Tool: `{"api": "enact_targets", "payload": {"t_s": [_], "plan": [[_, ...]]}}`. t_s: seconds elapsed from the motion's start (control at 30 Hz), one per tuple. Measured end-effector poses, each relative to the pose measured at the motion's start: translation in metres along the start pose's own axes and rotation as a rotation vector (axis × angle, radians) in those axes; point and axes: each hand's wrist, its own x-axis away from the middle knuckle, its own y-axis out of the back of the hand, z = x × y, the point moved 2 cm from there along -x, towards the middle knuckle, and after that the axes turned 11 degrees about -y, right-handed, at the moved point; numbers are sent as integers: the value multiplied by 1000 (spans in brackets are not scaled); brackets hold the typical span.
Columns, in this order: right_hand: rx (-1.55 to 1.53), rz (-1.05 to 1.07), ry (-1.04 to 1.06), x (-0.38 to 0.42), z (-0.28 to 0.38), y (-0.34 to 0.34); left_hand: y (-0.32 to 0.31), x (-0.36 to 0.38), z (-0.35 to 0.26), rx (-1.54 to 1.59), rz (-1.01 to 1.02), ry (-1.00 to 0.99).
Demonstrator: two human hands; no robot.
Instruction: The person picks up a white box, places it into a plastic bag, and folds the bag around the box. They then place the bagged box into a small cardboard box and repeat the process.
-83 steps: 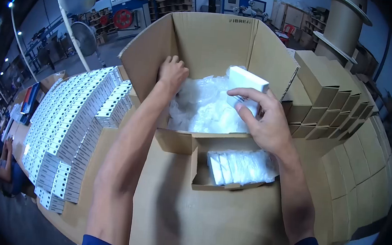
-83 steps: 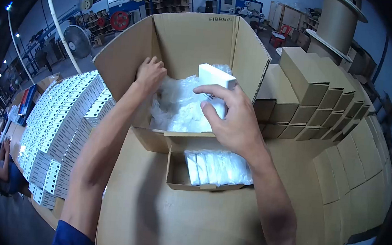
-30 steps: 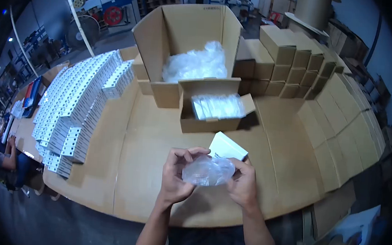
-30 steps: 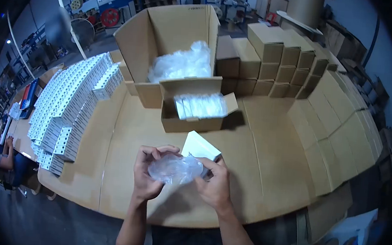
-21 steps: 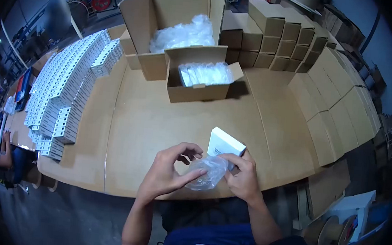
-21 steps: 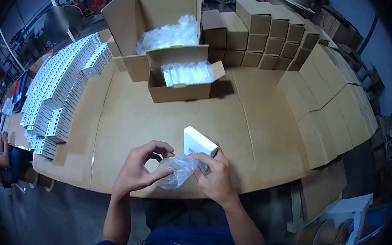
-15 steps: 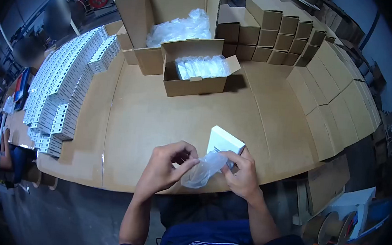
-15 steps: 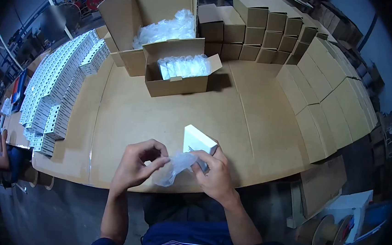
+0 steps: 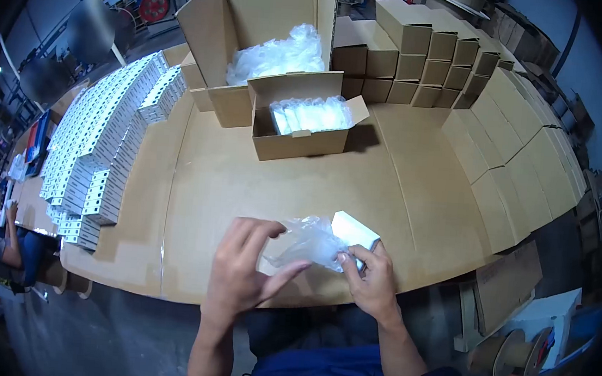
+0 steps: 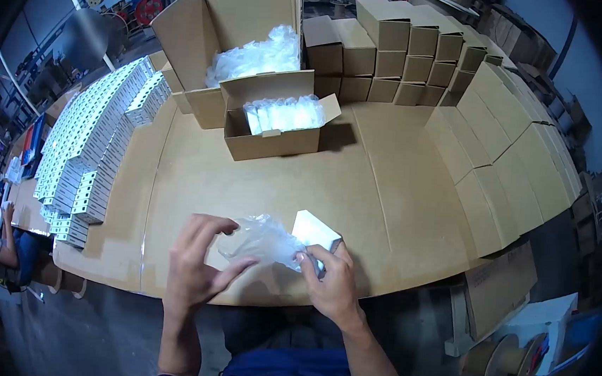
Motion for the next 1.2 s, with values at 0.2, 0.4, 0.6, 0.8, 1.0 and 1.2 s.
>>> {"api": "enact_targets", "payload": {"t_s": [0.2, 0.4, 0.6, 0.8, 1.0, 1.2], "plan": [[44, 112, 142, 3, 12, 3, -22, -4, 8, 112, 222, 74], [92, 201, 75, 4, 6, 16, -26, -13, 16, 329, 190, 425], [-167, 116, -53, 2, -21, 1, -48, 30, 53, 687, -683, 427], [-170, -20, 11, 5, -14, -10, -75, 53, 3, 862, -264, 706], [-295, 9, -123, 9, -32, -15, -83, 76, 27, 1007, -372, 672], [-50, 21, -1, 16, -30, -21, -80, 61, 22, 853, -176, 692]]}}
